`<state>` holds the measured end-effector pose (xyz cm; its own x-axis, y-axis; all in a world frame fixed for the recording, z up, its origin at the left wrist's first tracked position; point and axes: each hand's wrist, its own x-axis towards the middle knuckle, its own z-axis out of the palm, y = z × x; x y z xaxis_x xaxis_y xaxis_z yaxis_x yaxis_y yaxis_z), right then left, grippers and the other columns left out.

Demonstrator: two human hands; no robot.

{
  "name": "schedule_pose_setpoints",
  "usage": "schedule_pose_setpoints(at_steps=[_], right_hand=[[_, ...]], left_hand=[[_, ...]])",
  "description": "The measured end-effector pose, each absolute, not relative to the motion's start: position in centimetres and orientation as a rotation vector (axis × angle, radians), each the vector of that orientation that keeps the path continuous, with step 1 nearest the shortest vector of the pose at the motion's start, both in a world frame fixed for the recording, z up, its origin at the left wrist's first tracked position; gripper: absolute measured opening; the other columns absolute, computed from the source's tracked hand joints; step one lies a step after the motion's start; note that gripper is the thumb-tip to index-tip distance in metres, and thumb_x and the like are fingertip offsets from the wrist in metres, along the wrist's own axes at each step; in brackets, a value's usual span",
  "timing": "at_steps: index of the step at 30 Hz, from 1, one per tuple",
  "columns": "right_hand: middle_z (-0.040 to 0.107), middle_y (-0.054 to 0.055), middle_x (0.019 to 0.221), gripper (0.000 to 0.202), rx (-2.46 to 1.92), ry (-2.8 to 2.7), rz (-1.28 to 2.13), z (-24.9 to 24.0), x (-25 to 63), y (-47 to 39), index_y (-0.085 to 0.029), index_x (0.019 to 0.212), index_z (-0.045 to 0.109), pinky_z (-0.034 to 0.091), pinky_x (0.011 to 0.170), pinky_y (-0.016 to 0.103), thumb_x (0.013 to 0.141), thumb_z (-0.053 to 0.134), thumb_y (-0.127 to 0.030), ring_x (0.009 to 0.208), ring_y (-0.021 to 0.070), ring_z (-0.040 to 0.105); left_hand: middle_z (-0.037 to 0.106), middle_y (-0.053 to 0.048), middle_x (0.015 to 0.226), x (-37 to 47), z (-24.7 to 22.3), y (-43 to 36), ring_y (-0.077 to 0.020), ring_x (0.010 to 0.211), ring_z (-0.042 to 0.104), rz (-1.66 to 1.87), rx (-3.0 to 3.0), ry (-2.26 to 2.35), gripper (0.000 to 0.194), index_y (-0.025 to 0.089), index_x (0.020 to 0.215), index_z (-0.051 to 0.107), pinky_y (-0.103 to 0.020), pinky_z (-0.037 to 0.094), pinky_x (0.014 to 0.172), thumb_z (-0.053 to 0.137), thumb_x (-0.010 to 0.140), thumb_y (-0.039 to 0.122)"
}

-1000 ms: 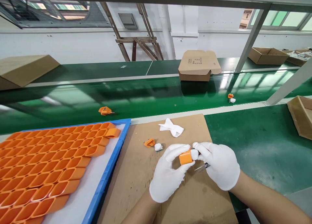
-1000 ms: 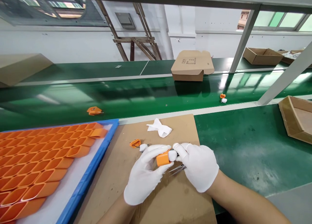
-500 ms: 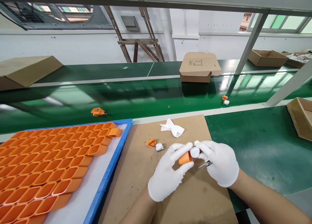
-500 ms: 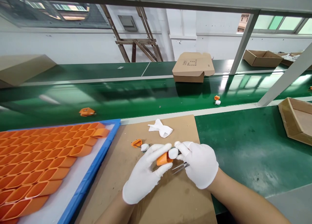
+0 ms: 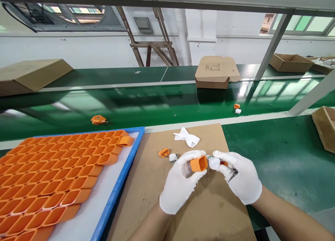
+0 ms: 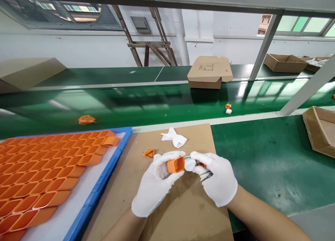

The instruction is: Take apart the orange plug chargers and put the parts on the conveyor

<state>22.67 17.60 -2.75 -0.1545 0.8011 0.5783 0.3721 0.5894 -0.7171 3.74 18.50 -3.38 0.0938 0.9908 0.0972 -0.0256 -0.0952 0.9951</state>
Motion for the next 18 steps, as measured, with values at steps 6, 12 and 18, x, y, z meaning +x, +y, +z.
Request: schedule_pose_setpoints(at_steps=[6,12,18], right_hand=[[0.074,-0.001,0.092,0.042,-1.036,-1.917,0.303,-2.9,22.9,17.4,-0.029,0.131,0.057,0.055,0.073,0.023,0.093,0.058,-0.012,0.078,0.0111,0.069],[0.074,-0.002,0.09,0.054,-1.032,-2.018,0.172,-3.1,23.2,17.4,-0.027,0.138,0.048,0.049,0.062,0.024,0.089,0.051,-0.005,0.072,0.0111,0.065],[0.074,-0.004,0.084,0.056,-1.008,-2.076,0.086,-2.1,22.8,17.3,-0.024,0.136,0.045,0.043,0.054,0.025,0.085,0.05,-0.002,0.063,0.0106,0.061]], left_hand=[[0.069,-0.006,0.115,3.8,-3.7,18.1,-0.0218,0.108,0.068,1.212,1.435,1.086,0.028,0.024,0.102,0.067,-0.04,0.058,0.096,0.074,0.076,0.017],[0.07,-0.005,0.114,3.7,-4.0,17.9,-0.0205,0.106,0.068,1.226,1.552,1.108,0.03,0.027,0.105,0.069,-0.039,0.058,0.096,0.073,0.078,0.016],[0.071,-0.002,0.113,3.7,-4.2,17.8,-0.0187,0.105,0.068,1.25,1.639,1.1,0.033,0.031,0.107,0.069,-0.035,0.058,0.095,0.073,0.078,0.016]])
